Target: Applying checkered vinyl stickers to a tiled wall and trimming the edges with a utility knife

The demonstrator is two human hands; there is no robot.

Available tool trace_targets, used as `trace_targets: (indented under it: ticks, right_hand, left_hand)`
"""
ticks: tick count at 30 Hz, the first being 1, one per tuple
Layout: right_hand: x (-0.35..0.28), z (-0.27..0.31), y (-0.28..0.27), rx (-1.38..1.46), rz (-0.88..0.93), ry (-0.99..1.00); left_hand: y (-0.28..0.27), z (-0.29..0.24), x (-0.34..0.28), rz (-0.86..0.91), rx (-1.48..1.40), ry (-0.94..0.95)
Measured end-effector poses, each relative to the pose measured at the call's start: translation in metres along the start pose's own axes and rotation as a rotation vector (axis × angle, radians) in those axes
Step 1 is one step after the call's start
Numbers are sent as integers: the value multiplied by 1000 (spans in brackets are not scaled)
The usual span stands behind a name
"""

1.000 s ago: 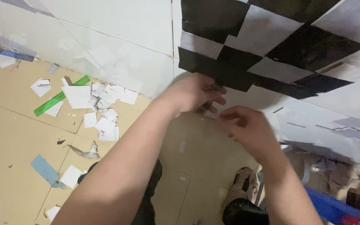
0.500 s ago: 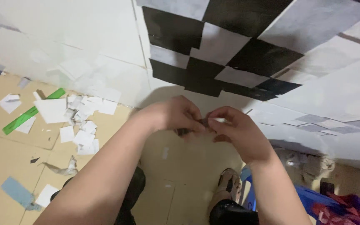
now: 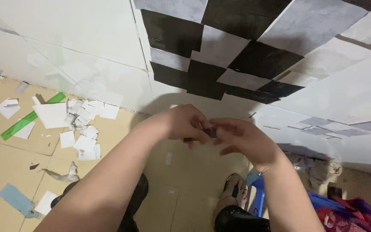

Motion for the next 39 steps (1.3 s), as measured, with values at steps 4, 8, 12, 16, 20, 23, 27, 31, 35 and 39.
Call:
trace_targets:
  ticks: [4, 8, 12, 16, 20, 23, 27, 31, 35, 39]
  right_hand:
    - [22, -24, -11, -11, -52, -23]
    - [25, -32, -32, 67, -134, -27]
    - [14, -42, -74, 312, -239, -127]
    - [4, -57, -125, 332, -268, -192]
    - [-18, -57, -165, 431, -519, -95]
    - [-33, -57, -180, 484, -657, -106]
    - [-44, -53, -186, 512, -670, -183]
    - [-47, -42, -181, 607, -511, -354]
    - [-54, -22, -159, 482, -635, -400]
    - [-56, -22, -157, 327, -837, -377]
  left_hand:
    - [7, 9, 9, 21, -31, 4]
    - [5, -3, 3, -28, -77, 54]
    - [3, -15, -8, -93, -80, 80]
    - [3, -7, 1, -107, 133, -19]
    - [8, 1, 6, -47, 220, -160]
    - [11, 1, 4, -9, 241, -245]
    - [13, 7, 2, -23, 212, -237]
    - [12, 25, 19, -32, 339, -235]
    - [11, 5, -3, -6, 335, -344]
    - [13, 0, -5, 4, 315, -346]
Point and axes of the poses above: each hand's wrist, its own x-axis towards the middle knuckle, its own y-axis out of the palm, z = x × y, the point moved 5 cm from there along x, towards the middle knuckle, and after that the axes turned 4 degrees about -x, right-handed, at the moved point
